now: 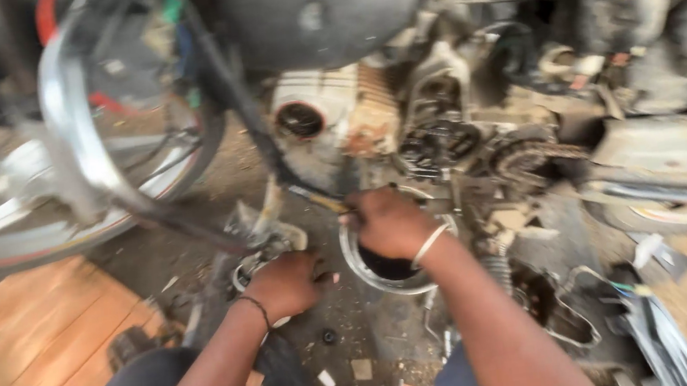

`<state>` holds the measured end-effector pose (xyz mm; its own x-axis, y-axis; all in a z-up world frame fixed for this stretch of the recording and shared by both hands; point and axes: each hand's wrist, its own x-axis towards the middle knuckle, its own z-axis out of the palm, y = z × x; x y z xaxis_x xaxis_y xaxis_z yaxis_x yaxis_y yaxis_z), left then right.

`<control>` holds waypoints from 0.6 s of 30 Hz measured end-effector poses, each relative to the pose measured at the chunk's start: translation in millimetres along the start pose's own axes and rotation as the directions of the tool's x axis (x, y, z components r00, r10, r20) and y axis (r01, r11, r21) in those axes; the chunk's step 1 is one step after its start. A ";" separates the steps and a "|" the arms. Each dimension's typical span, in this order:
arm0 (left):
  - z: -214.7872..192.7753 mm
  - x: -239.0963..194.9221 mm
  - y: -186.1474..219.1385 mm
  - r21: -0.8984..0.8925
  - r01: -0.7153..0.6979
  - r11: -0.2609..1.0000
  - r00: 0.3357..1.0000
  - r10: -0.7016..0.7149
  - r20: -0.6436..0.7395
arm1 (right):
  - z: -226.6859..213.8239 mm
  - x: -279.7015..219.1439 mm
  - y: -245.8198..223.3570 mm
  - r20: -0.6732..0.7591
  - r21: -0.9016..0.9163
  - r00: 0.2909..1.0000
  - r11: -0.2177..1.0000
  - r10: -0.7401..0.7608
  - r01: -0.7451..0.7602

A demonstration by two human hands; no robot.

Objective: Repair a motorcycle engine by adjusting components near the cylinder and timing area.

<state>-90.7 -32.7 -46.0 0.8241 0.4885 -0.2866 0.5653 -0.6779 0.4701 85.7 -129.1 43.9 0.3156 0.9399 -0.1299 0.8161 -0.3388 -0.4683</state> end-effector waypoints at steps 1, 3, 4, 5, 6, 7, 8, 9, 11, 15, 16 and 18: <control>-3.7 3.5 7.7 0.009 -0.044 0.999 0.999 0.044 -0.022 | 3.5 0.7 2.3 -0.006 -0.018 0.999 0.999 -0.052 0.051; -18.3 2.2 32.2 -0.020 0.004 1.000 0.999 -0.004 -0.035 | -0.4 -5.0 -0.1 -0.006 0.020 1.000 1.000 -0.003 0.003; -27.5 0.0 43.9 -0.058 0.076 0.995 0.994 -0.080 -0.068 | -3.3 -6.9 -3.4 0.004 0.053 1.000 0.998 0.013 -0.013; -27.5 4.4 49.3 -0.049 0.056 0.997 0.996 -0.059 -0.060 | 2.0 -8.1 4.3 -0.010 0.056 0.999 0.998 0.032 -0.031; -29.5 9.0 54.0 -0.141 0.049 0.989 0.987 -0.069 -0.144 | 5.9 -6.7 10.5 -0.069 0.107 0.997 0.994 0.026 -0.018; -32.2 12.6 58.1 -0.233 0.033 0.972 0.971 -0.087 -0.224 | 9.9 -5.4 15.5 -0.129 0.156 0.991 0.988 0.022 -0.001; -14.4 35.6 49.3 -0.225 0.029 0.974 0.969 -0.082 -0.232 | 5.6 -12.5 9.7 -0.139 0.157 0.990 0.988 0.017 0.005; 2.4 58.6 39.4 -0.230 -0.236 0.944 0.810 0.060 -0.583 | 1.9 -19.5 3.0 -0.138 0.317 0.977 0.942 0.161 -0.111; 5.2 72.6 35.0 -0.116 -0.461 0.880 0.502 0.150 -0.852 | 2.6 -27.9 -8.1 -0.110 0.478 0.955 0.857 0.277 -0.193; -36.2 46.7 68.9 -0.286 -0.403 0.869 0.459 -0.078 -0.885 | 23.3 -24.2 6.8 -0.331 0.333 0.931 0.942 0.152 -0.036; -47.7 42.1 77.1 -0.520 -0.309 0.797 0.671 -0.205 -0.713 | 29.6 -18.5 15.3 -0.433 0.205 0.901 0.977 0.033 0.062; -51.5 54.3 67.0 -0.529 -0.332 0.781 0.636 -0.229 -0.737 | 27.0 -15.2 6.5 -0.447 0.226 0.894 0.972 0.040 0.069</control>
<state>-9.9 -23.3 12.9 0.3688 0.8707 0.3254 0.1498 -0.4012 0.9037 73.2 -144.4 19.2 0.5312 0.8078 0.2555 0.7056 -0.2549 -0.6612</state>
